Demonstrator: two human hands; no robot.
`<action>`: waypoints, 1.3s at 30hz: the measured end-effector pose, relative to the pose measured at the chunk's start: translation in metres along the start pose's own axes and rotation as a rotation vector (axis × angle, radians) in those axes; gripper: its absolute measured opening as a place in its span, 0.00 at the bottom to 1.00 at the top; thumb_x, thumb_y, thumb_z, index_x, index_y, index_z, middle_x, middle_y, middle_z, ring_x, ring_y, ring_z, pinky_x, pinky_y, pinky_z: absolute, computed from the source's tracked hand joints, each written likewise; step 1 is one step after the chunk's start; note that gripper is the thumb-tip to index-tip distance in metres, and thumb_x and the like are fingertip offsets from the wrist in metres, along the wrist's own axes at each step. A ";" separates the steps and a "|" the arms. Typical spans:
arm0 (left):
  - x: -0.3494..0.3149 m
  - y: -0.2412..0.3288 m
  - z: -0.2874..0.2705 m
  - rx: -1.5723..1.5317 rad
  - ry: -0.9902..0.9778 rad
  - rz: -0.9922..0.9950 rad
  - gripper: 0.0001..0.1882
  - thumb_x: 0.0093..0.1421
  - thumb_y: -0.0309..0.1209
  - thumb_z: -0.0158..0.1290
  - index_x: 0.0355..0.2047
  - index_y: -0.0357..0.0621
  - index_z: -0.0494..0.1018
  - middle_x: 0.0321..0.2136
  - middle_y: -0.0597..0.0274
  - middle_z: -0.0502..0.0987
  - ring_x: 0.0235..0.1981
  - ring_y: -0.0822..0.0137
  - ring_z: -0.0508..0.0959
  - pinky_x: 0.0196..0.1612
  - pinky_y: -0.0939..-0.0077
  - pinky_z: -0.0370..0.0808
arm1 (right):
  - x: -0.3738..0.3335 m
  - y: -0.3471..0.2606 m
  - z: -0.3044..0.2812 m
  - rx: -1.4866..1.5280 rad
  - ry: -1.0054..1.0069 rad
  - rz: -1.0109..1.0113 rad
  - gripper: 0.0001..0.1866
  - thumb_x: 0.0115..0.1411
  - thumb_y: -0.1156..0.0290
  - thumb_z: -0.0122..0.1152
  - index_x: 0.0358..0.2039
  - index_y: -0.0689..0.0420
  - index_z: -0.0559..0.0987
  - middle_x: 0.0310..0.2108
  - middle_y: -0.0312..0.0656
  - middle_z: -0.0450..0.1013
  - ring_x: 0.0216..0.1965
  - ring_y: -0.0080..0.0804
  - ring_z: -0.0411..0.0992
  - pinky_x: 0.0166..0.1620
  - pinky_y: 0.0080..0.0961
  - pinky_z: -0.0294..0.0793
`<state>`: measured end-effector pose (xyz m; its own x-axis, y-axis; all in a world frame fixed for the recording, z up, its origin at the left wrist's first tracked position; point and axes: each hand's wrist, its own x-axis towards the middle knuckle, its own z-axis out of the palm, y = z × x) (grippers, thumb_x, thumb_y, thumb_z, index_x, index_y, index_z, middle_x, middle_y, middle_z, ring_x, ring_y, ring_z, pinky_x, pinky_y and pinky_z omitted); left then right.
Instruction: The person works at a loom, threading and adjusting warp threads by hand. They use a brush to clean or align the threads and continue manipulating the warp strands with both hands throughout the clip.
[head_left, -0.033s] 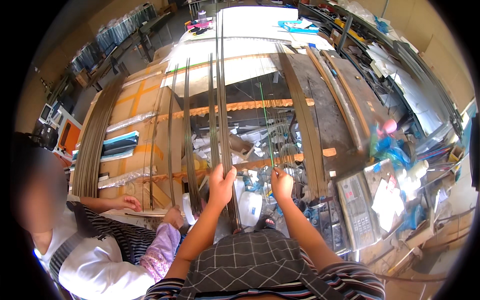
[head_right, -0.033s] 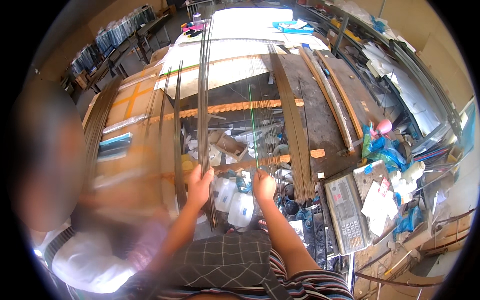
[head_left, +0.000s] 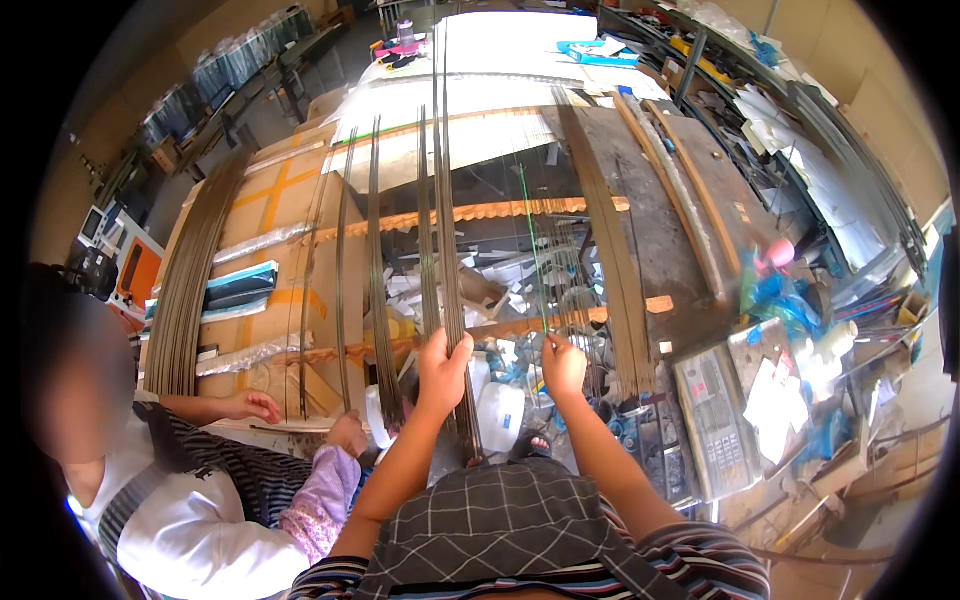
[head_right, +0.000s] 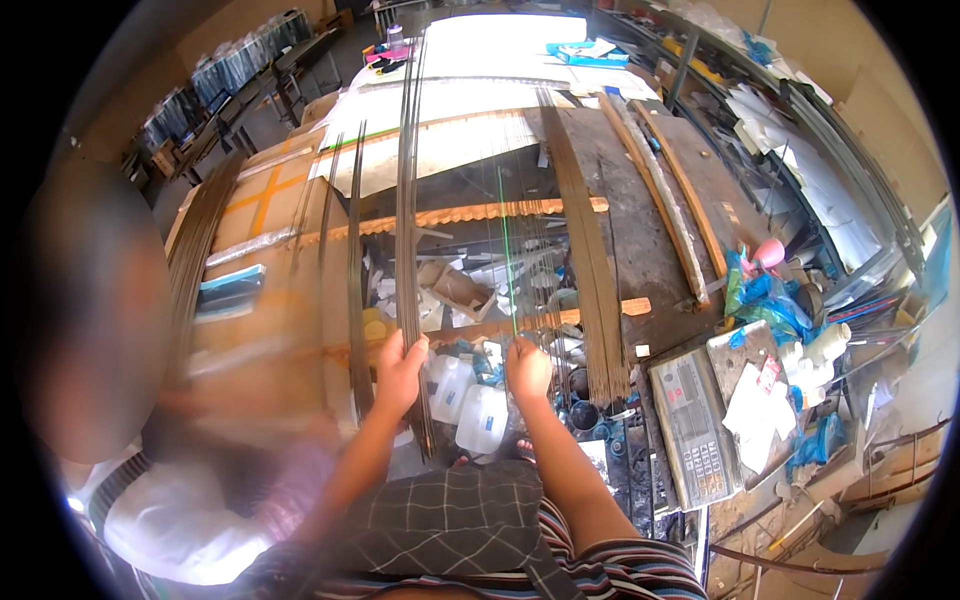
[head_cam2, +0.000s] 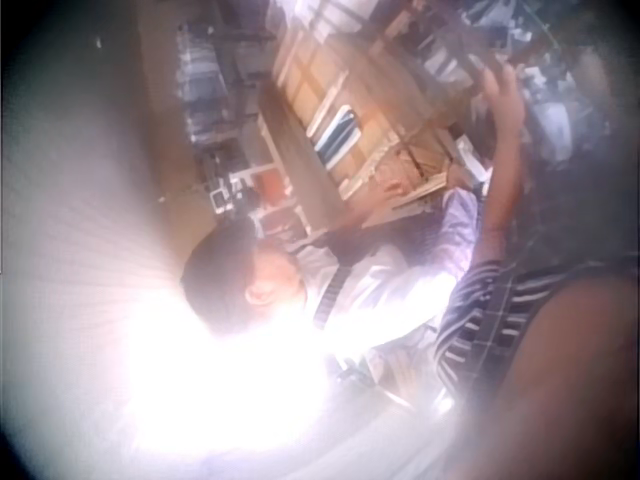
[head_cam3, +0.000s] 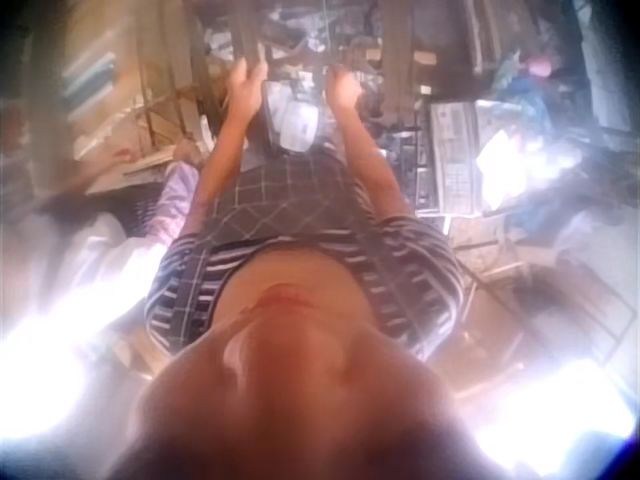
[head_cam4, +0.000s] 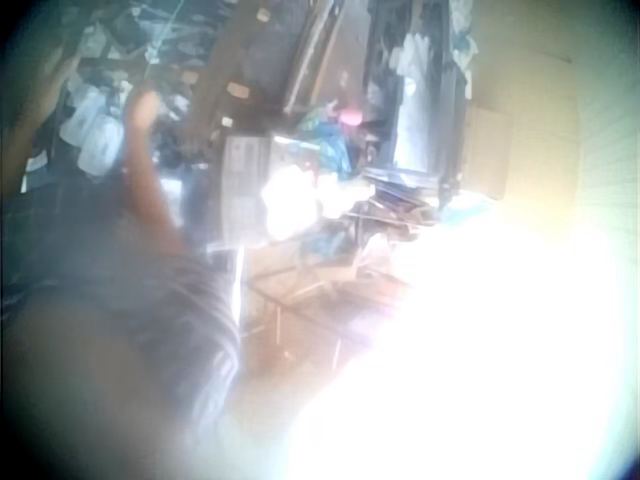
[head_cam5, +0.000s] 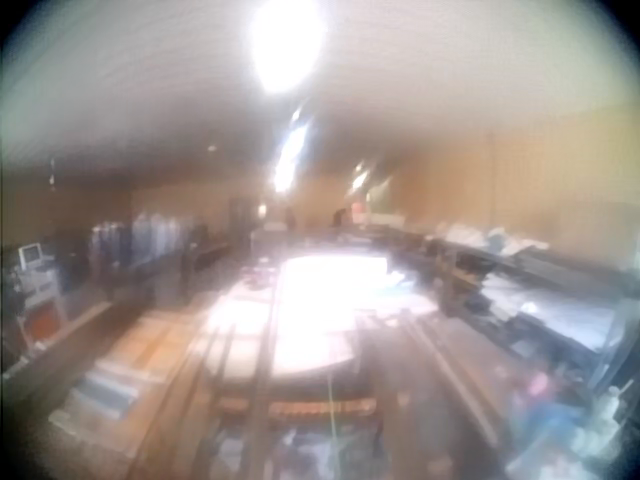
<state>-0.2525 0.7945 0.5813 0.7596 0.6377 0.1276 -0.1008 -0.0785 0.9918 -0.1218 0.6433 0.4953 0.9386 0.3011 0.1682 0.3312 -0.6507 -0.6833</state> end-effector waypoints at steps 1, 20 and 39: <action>-0.004 -0.001 -0.002 -0.012 0.008 0.000 0.07 0.59 0.30 0.50 0.30 0.39 0.69 0.21 0.70 0.68 0.23 0.79 0.65 0.27 0.81 0.63 | 0.002 0.001 0.004 -0.055 -0.021 0.013 0.12 0.56 0.65 0.50 0.27 0.60 0.78 0.23 0.54 0.74 0.27 0.53 0.74 0.34 0.44 0.73; -0.013 -0.002 0.011 -0.007 0.038 -0.019 0.10 0.58 0.30 0.51 0.25 0.38 0.65 0.18 0.65 0.65 0.21 0.75 0.64 0.26 0.75 0.64 | 0.023 -0.013 0.001 -0.562 -0.367 -0.035 0.14 0.51 0.63 0.51 0.27 0.59 0.80 0.29 0.53 0.76 0.33 0.51 0.76 0.39 0.41 0.76; -0.018 -0.003 0.020 -0.058 0.034 0.018 0.07 0.61 0.30 0.50 0.31 0.39 0.69 0.22 0.69 0.71 0.24 0.79 0.69 0.27 0.81 0.65 | -0.080 -0.099 -0.048 0.840 -0.427 0.156 0.05 0.61 0.75 0.52 0.30 0.63 0.72 0.18 0.32 0.68 0.18 0.13 0.64 0.20 0.14 0.61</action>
<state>-0.2531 0.7683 0.5761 0.7354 0.6621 0.1441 -0.1519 -0.0461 0.9873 -0.2251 0.6501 0.5833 0.7971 0.5901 -0.1281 -0.1281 -0.0421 -0.9909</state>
